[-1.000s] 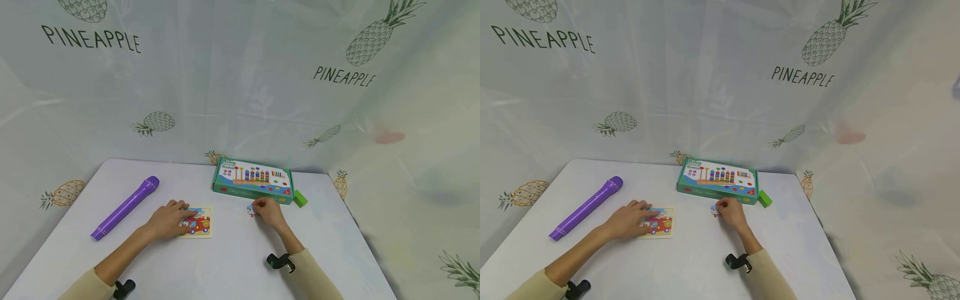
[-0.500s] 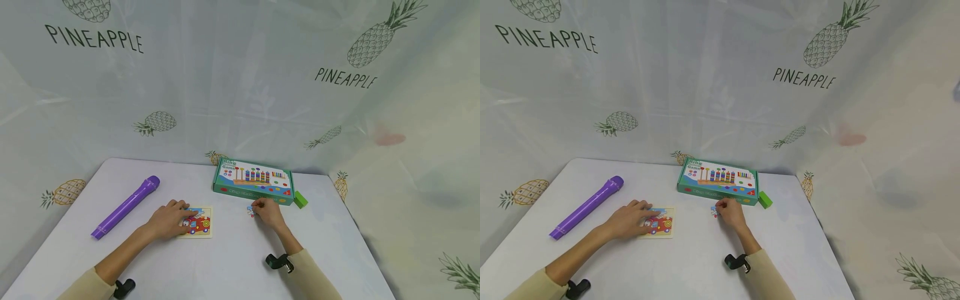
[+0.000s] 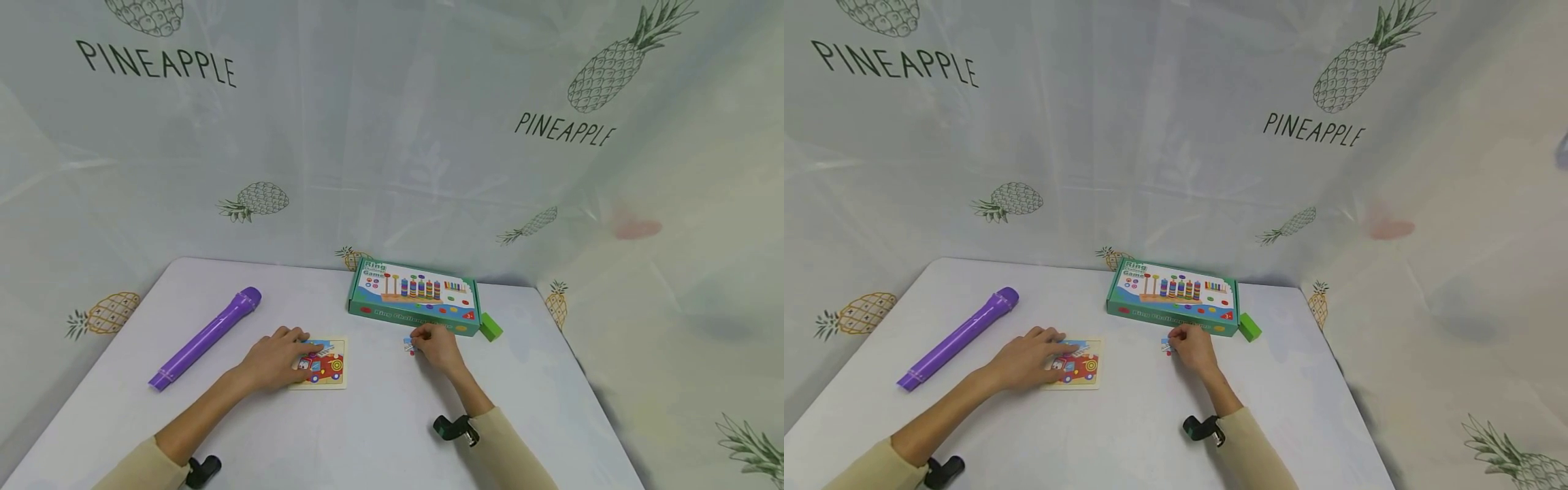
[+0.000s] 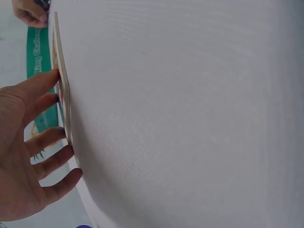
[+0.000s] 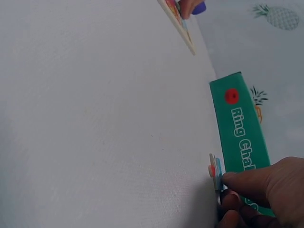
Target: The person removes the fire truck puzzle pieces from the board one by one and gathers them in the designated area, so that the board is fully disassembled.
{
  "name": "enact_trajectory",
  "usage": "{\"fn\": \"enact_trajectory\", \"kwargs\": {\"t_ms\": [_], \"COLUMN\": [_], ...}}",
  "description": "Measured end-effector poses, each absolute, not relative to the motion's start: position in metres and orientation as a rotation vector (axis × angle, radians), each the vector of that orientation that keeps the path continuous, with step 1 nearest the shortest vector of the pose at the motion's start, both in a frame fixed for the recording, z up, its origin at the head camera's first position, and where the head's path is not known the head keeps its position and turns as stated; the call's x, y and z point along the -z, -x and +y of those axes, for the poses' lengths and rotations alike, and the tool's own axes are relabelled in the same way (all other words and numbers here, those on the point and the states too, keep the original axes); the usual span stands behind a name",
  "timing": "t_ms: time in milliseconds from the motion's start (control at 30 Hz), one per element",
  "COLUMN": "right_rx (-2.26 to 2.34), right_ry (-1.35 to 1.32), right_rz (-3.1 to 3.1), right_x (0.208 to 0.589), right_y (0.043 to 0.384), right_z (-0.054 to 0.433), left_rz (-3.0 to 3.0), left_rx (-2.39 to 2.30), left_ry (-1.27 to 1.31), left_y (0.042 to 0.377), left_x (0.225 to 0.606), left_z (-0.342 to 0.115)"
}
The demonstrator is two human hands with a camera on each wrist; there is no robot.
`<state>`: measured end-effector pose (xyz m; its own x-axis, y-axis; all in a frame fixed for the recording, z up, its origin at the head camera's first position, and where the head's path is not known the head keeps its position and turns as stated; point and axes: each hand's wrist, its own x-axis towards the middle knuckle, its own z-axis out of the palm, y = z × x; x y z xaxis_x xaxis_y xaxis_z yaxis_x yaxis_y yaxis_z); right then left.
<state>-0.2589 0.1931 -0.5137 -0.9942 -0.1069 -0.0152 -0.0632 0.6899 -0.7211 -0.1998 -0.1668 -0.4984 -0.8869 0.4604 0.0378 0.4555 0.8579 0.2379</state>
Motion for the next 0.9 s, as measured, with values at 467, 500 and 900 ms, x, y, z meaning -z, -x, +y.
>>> {"fn": "enact_trajectory", "kwargs": {"t_ms": [467, 500, 900], "right_rx": [1.280, 1.278, 1.257], "right_ry": [0.186, 0.209, 0.467], "right_rz": [2.820, 2.815, 2.691], "right_x": [0.503, 0.502, 0.504], "right_y": [0.253, 0.253, 0.245], "right_z": [0.175, 0.171, 0.101], "left_rz": [3.027, 3.026, 3.013], "left_rx": [-0.361, -0.363, -0.411], "left_ry": [-0.758, -0.755, -0.671], "left_y": [0.199, 0.199, 0.198], "left_x": [0.500, 0.500, 0.501], "left_z": [-0.169, -0.169, -0.168]}}
